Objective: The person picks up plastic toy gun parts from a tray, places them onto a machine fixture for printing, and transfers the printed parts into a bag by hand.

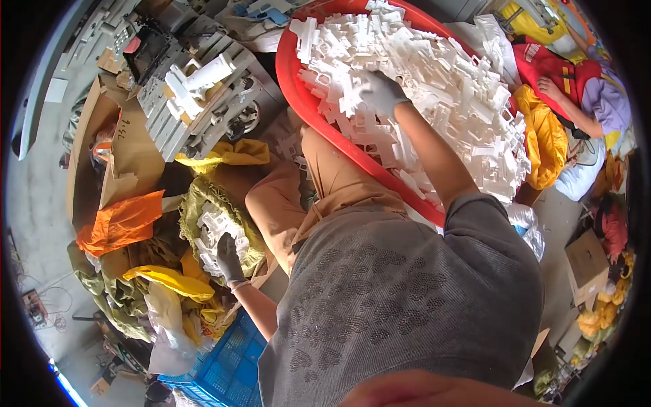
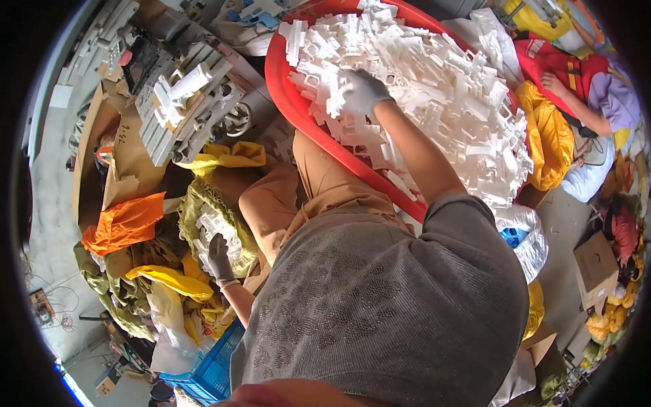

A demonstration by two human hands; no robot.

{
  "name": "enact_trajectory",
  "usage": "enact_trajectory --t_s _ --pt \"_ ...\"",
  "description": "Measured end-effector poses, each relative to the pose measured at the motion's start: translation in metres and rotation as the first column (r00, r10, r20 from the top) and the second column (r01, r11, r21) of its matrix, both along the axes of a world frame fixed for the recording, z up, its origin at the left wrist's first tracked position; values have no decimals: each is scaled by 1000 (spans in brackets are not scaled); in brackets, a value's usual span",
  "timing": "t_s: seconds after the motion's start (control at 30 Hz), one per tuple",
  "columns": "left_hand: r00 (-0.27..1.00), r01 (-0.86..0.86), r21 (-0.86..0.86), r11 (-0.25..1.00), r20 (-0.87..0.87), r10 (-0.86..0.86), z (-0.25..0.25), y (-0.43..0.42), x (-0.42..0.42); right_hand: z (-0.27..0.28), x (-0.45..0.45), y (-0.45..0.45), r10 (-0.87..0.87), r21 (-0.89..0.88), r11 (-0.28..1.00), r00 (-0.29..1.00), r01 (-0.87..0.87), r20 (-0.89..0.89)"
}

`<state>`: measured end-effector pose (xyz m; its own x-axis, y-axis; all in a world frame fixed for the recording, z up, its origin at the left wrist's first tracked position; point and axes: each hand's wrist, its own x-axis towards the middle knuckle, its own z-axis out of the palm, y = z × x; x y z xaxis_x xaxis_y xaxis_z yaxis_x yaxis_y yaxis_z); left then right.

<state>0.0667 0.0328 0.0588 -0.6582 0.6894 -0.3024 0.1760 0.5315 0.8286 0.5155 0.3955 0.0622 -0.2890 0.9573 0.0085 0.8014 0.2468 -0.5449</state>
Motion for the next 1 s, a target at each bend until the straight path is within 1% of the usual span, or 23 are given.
enact_trajectory --t_s 0.07,0.13,0.17,0.2,0.27,0.3,0.33,0.37,0.4,0.43,0.47,0.5,0.53,0.57,0.63,0.7,0.73,0.77,0.8,0.87,0.93,1.0 --pt "1000 -22 30 999 6 22 -2 2 3 -9 16 -19 23 -105 994 1000 -22 15" --pt "1000 4 44 999 14 -5 0 9 3 -73 38 -23 43 -62 997 999 -41 27" --pt "999 29 82 996 20 -31 0 13 1 -61 39 -31 72 -139 988 997 -66 35" --pt "997 57 43 997 -54 -54 9 21 3 -48 38 -45 106 -216 972 993 -94 44" --pt "999 38 126 991 1 -39 31 38 10 -71 45 -52 84 -111 990 996 -82 13" --pt "992 64 122 990 -114 -50 35 44 7 -70 44 -53 115 -97 989 993 -113 6" --pt "972 91 112 989 -226 -64 48 55 10 -66 42 -53 60 -108 991 988 -76 -145" --pt "959 116 153 981 -275 -71 64 64 15 -63 39 -54 -1 -130 991 957 -39 -290" --pt "924 148 163 976 -375 -77 69 71 12 -56 34 -55 20 -121 991 955 -58 -295" --pt "920 157 221 963 -387 -61 82 80 15 -43 28 -58 -160 -283 959 841 9 -517" --pt "916 169 275 946 -398 -48 97 89 20 -32 22 -61 -358 -454 891 657 28 -663" --pt "869 207 275 939 -493 -47 112 98 22 -22 16 -64 -374 -458 889 609 19 -700" --pt "812 245 269 931 -582 -45 126 106 25 -26 17 -62 -366 -455 890 611 10 -702" --pt "788 278 298 913 -615 -39 138 114 27 -32 18 -59 -370 -469 883 595 -14 -714" --pt "769 286 336 897 -639 -6 155 131 27 -32 18 -59 -368 -481 876 580 -46 -727" --pt "747 301 371 878 -664 25 176 148 27 -22 15 -64 -417 -514 855 500 -67 -759" --pt "699 335 337 880 -715 7 188 156 29 -21 15 -65 -413 -511 856 499 -72 -762" --pt "648 368 300 880 -762 -11 198 165 30 -20 14 -67 -425 -515 854 463 -81 -778" --pt "646 367 302 880 -764 -7 205 173 31 -19 14 -68 -437 -517 851 426 -88 -792" --pt "593 429 233 873 -801 -78 214 191 30 -12 13 -70 -429 -507 857 425 -88 -798" --pt "587 459 242 855 -805 -88 214 210 26 -6 13 -73 -422 -497 864 421 -80 -803" --pt "564 569 224 791 -807 -177 214 226 24 -1 14 -76 -434 -503 858 373 -107 -820"
